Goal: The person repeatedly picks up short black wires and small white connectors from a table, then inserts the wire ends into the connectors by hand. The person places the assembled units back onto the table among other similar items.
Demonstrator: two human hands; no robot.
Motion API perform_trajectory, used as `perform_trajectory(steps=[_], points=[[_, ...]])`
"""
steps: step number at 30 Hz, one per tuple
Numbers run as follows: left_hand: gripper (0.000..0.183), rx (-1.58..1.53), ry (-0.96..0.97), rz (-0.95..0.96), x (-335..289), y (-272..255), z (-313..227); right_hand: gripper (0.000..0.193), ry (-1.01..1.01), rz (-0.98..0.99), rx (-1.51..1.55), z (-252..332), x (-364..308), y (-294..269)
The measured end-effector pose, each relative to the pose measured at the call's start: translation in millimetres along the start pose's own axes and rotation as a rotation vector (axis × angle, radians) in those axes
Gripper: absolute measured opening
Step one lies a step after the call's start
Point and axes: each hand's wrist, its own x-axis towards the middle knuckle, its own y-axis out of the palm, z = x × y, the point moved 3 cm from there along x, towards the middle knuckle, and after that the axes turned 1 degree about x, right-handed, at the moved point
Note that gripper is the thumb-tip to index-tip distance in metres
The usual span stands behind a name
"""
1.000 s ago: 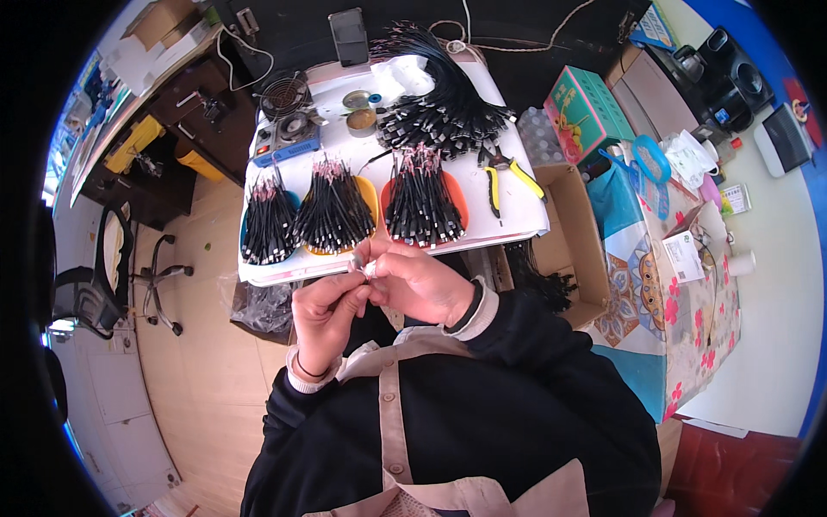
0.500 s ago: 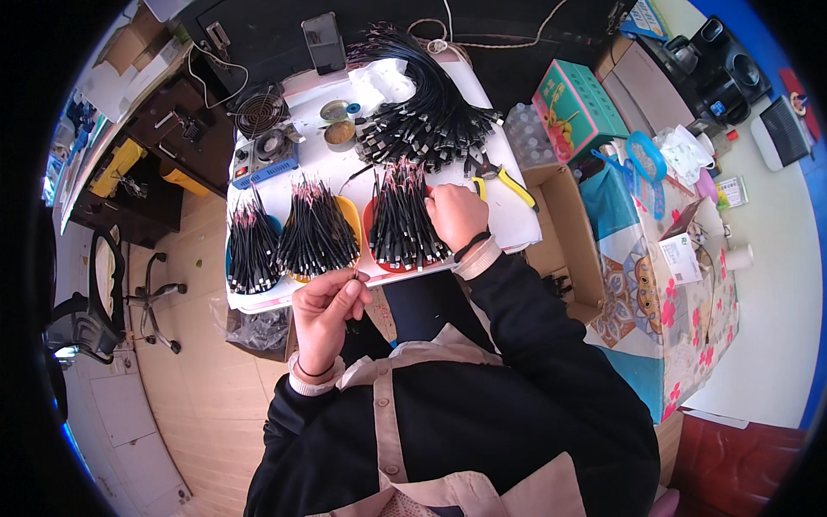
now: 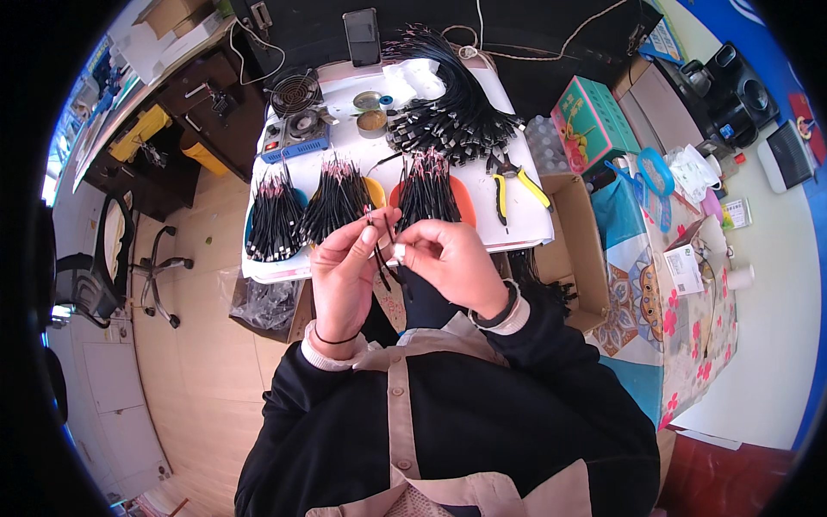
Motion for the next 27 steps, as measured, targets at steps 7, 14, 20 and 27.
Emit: perform_trajectory(steps=[7,14,20,27], points=[[0.020,0.063,0.031,0.048,-19,6,-10,0.011,-0.044,-0.012,-0.116,11,-19,17],[0.016,0.029,0.048,0.023,-30,8,-11,0.013,-0.112,-0.023,0.004,24,-20,7],[0.016,0.197,0.060,0.077,-35,15,-11,0.014,-0.305,-0.054,0.096,36,-15,5],[0.017,-0.031,-0.072,0.143,-36,14,-8,0.009,-0.064,0.146,0.694,21,-13,15]])
